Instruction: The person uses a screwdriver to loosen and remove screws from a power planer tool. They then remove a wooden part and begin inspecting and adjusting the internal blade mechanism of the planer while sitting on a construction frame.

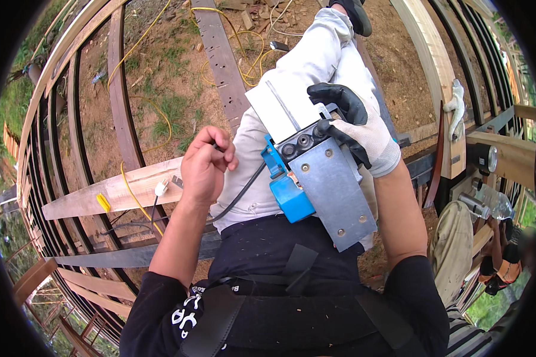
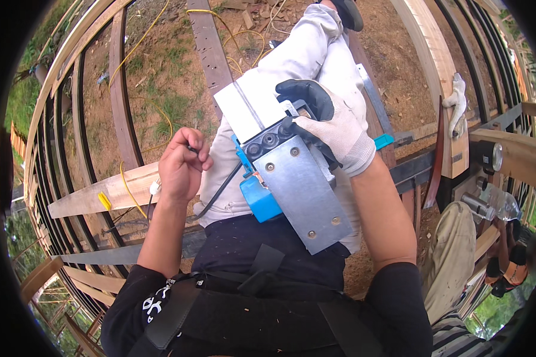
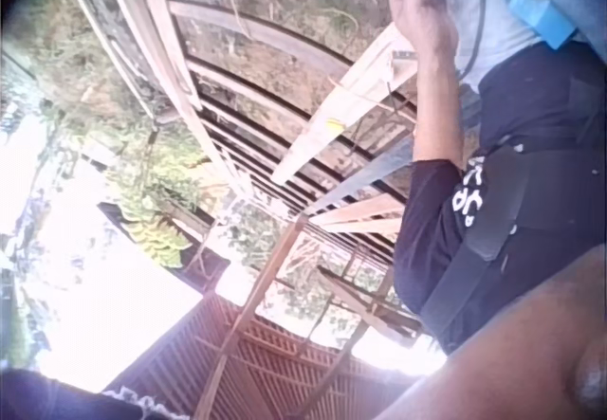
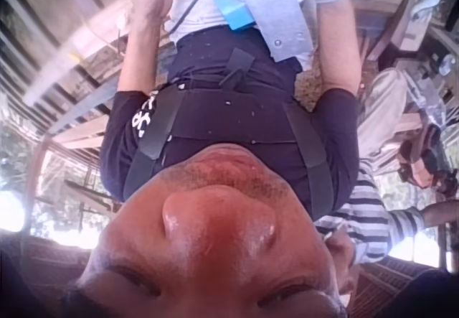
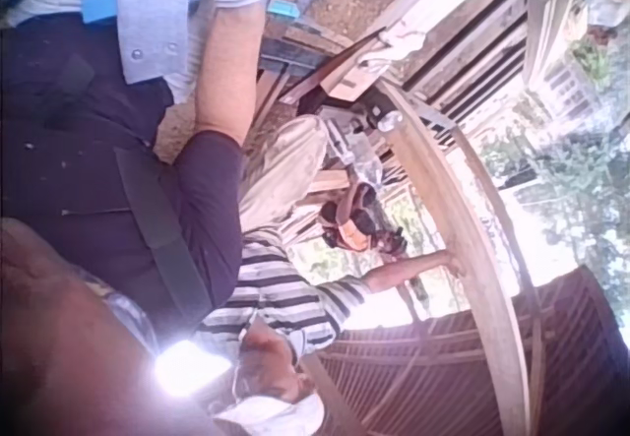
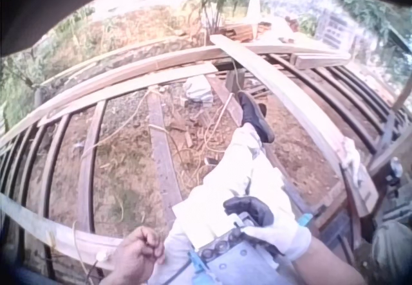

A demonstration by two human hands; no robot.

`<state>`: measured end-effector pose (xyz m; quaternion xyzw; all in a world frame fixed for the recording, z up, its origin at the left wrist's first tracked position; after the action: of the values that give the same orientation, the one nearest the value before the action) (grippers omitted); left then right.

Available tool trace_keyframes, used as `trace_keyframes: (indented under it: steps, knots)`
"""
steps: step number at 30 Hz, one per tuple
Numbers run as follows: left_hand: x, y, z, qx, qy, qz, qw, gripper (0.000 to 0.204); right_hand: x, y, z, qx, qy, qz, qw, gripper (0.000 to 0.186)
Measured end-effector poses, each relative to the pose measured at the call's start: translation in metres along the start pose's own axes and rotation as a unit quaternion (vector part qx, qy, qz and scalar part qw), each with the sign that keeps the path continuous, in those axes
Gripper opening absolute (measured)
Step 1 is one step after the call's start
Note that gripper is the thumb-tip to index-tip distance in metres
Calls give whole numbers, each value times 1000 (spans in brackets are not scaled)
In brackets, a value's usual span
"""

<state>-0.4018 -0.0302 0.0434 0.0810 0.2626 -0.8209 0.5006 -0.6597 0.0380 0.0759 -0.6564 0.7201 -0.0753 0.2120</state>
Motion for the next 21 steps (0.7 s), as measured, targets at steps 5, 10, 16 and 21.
trace_keyframes:
  steps: [5,10,16,21]
  knots:
    - [-9,-48,-2,21,29,-97,995,16,5,0,-5,-66,21,-14,998,58]
    - [-9,-61,3,266,-44,-33,962,16,5,6,-3,-72,52,-20,996,48]
    - [-9,-56,10,234,-49,-35,970,14,3,5,-3,-55,40,2,998,54]
    - [-13,-62,43,239,-142,-59,959,32,0,5,0,-9,11,16,1000,54]
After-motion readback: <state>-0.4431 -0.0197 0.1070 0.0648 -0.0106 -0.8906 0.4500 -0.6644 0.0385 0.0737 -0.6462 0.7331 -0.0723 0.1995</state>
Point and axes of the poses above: each hand's wrist, its own x-axis towards the middle knuckle, its own y-axis out of the back of the hand, z = x × y, the point moved 6 cm from there along x, towards the middle knuckle, and after that the axes turned 13 degrees about x, right-handed, at the moved point
